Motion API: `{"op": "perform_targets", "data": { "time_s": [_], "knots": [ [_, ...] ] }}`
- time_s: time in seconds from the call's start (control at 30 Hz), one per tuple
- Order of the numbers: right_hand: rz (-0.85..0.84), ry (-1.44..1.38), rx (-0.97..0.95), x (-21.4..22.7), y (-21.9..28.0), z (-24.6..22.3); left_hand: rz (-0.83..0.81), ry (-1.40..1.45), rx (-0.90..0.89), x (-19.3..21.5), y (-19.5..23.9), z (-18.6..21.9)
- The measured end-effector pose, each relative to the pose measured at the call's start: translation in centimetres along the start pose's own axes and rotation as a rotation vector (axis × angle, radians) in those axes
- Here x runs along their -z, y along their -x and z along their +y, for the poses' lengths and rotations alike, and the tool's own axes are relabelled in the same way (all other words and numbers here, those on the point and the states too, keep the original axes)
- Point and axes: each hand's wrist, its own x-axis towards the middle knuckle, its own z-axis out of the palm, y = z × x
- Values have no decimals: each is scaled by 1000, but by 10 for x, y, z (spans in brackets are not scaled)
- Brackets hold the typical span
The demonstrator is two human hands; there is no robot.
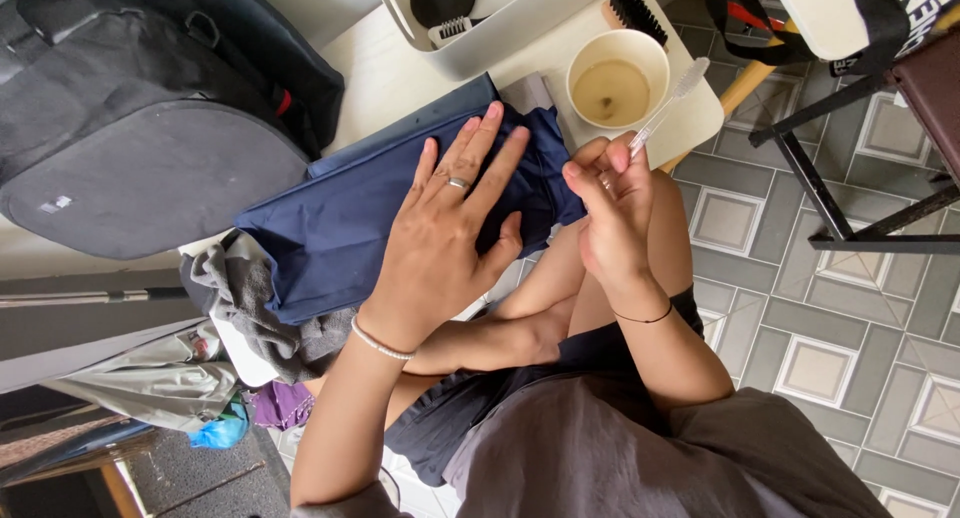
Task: The person scrubs a blue fabric bag with a toothbrush dipped in liquid from a cup, then wipes the surface with a gray cloth. The person repeats this process on different sections of the bag, including the front and side panels.
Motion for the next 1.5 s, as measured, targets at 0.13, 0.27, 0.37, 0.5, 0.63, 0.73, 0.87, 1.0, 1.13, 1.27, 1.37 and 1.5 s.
{"op": "perform_targets", "data": {
  "time_s": [0.13,0.27,0.37,0.5,0.63,0.73,0.87,1.0,1.13,1.27,1.37,1.5],
  "knots": [
    [-100,144,-26,13,-6,-18,-81,-48,-55,1,1,-2],
    [-192,522,68,44,-26,-49,-69,82,-91,5,-1,-1],
    [-217,983,123,59,-37,-75,-55,139,-98,4,0,-2],
    [-259,1436,326,73,-52,-85,-60,116,-106,4,2,0],
    [-334,1688,362,84,-78,-74,-72,90,-85,0,0,7],
    [-383,1879,400,81,-91,-61,-10,-96,-54,-10,-4,19],
    [-520,2009,426,73,-106,-41,189,-225,1,-21,-17,42],
    [-608,2056,377,75,-113,-25,303,-308,20,-45,-29,45],
    [-608,2084,350,80,-109,-27,280,-252,10,-43,-27,44],
    [-563,1976,342,74,-110,-43,143,-325,-23,-43,-25,35],
    [-512,1850,332,77,-106,-58,74,-321,-26,-41,-24,28],
    [-434,1542,301,77,-100,-84,77,-242,-99,-29,-28,18]
  ]
}}
